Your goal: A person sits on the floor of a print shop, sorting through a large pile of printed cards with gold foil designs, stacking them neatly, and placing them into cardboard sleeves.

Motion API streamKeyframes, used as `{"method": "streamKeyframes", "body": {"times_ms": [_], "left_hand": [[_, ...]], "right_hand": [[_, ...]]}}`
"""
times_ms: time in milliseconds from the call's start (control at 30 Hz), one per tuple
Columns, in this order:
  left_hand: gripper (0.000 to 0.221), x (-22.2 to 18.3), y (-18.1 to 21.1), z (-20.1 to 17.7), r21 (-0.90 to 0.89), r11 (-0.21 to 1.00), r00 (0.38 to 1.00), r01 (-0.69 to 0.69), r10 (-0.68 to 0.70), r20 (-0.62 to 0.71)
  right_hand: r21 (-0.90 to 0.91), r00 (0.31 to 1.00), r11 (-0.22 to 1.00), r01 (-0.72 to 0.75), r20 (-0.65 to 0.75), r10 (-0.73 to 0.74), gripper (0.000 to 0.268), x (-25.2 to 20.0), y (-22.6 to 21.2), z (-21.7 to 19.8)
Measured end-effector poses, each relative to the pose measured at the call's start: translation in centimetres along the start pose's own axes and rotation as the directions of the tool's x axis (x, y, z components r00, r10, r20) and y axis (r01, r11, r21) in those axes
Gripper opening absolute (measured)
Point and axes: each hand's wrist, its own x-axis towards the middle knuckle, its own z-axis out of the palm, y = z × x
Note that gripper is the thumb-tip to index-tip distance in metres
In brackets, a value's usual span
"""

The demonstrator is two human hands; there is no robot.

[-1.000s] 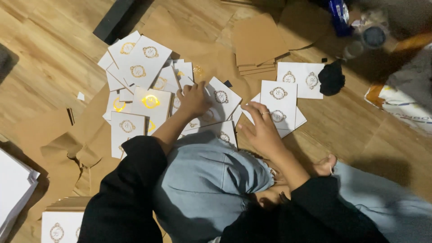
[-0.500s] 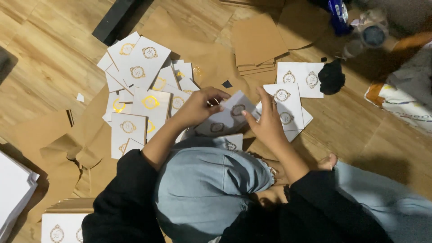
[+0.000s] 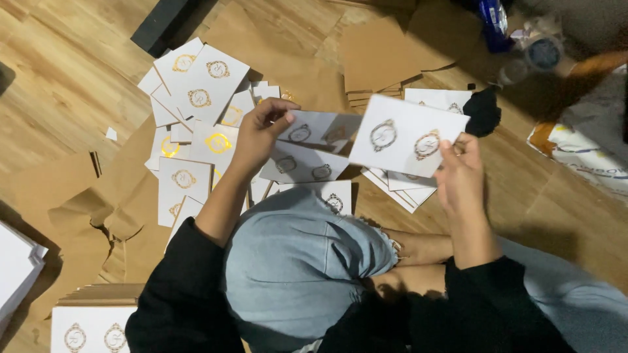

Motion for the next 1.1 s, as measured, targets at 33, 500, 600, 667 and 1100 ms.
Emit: {"method": "streamKeyframes", "body": {"times_ms": [33, 500, 600, 667, 1100], "left_hand": [[0.017, 0.1, -1.2, -0.1, -0.005, 1.000, 1.000, -0.001, 0.001, 0.001], [0.012, -0.1, -1.1, 0.2, 0.001, 0.995, 0.979, -0.102, 0.100, -0.176], [0.013, -0.4, -0.5, 0.5, -0.025, 0.992, 0.986, -0.122, 0.118, -0.117], [0.015, -0.8, 0.1, 0.8, -0.046, 0.992, 0.992, -0.117, 0.115, -0.042], [0.048, -1.4, 3.1, 0.5, 0.604, 0.796, 0.826, -0.044, -0.311, 0.469]], "right_hand": [[-0.004, 1.000, 1.000, 0.002, -0.002, -0.002, 0.013, -0.3, -0.4, -0.5], [-0.464, 0.962, 0.886, -0.001, 0.243, 0.128, 0.059, -4.8, 4.4, 1.7], [-0.342, 0.937, 0.911, 0.231, 0.331, -0.114, 0.079, -5.0, 5.1, 5.8], [-0.305, 0.931, 0.922, 0.241, 0.341, -0.130, 0.073, -4.3, 4.9, 6.7], [0.124, 0.988, 0.989, -0.084, -0.120, 0.099, 0.020, -2.5, 0.9, -0.1]]}}
